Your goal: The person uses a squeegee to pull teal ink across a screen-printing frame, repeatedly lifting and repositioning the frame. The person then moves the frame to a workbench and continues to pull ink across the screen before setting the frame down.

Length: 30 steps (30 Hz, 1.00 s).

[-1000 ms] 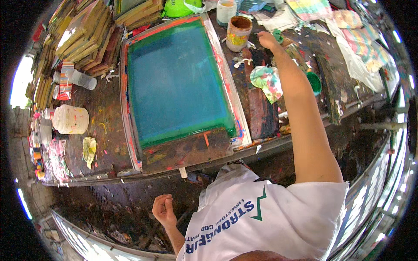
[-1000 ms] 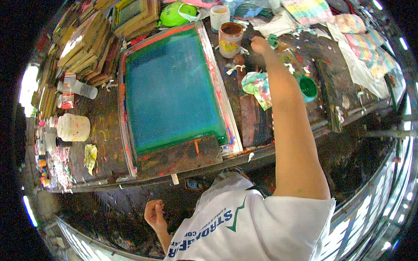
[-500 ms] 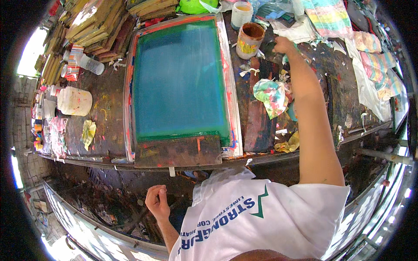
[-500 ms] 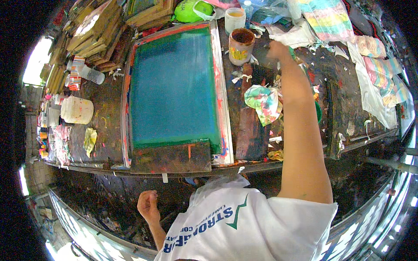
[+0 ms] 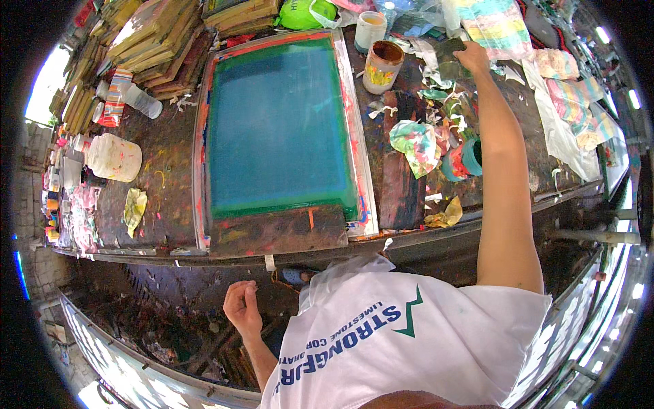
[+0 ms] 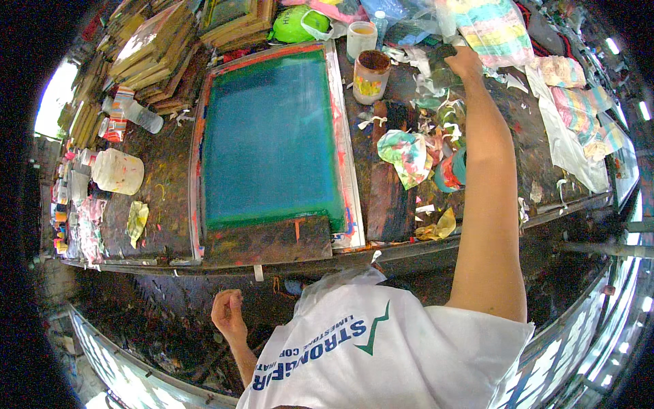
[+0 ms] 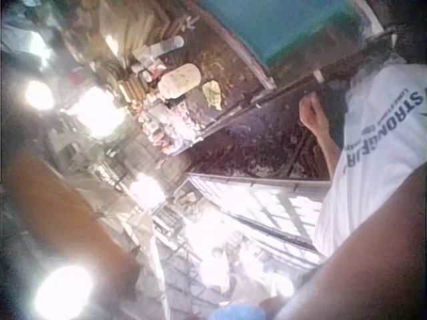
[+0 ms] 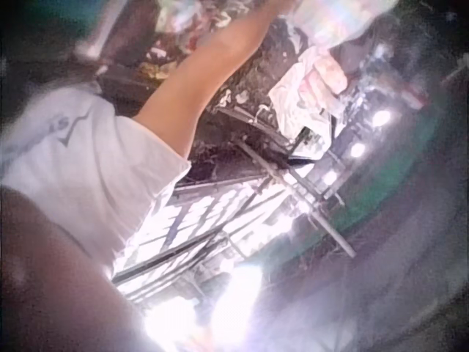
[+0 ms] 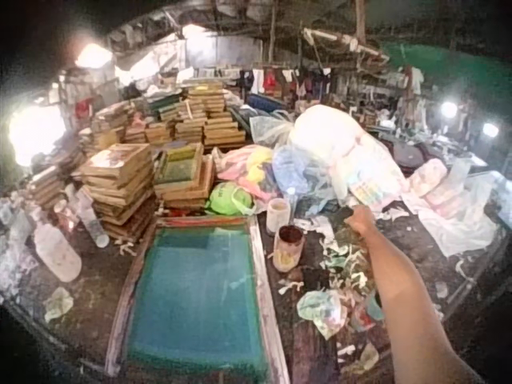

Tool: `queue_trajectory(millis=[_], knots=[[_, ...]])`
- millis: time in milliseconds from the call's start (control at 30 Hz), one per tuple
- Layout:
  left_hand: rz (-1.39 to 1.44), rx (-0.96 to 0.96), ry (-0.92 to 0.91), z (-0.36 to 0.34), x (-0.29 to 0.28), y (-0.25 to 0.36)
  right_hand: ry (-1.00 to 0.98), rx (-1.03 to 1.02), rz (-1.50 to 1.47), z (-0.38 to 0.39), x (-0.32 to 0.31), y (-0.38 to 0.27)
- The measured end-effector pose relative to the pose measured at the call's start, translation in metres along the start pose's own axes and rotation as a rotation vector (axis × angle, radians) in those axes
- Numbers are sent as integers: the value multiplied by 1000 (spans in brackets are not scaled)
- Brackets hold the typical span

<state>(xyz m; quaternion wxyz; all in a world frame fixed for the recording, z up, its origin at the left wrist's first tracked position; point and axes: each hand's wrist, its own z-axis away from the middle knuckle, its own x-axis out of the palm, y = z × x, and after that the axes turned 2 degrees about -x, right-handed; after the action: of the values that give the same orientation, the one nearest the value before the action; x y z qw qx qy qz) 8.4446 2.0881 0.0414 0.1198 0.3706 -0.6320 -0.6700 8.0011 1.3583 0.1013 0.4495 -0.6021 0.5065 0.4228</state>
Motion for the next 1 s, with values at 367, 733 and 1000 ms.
queue_trajectory(millis=[367,733,1000], knots=[[46,78,-20,8,-82,-51,260,-29,-21,120,-122,-28],[29,53,174,38,-214,-84,585,-1192,-409,424,-151,-323],[-59,168,255,83,-272,-97,323,-1207,-817,589,-69,-574]])
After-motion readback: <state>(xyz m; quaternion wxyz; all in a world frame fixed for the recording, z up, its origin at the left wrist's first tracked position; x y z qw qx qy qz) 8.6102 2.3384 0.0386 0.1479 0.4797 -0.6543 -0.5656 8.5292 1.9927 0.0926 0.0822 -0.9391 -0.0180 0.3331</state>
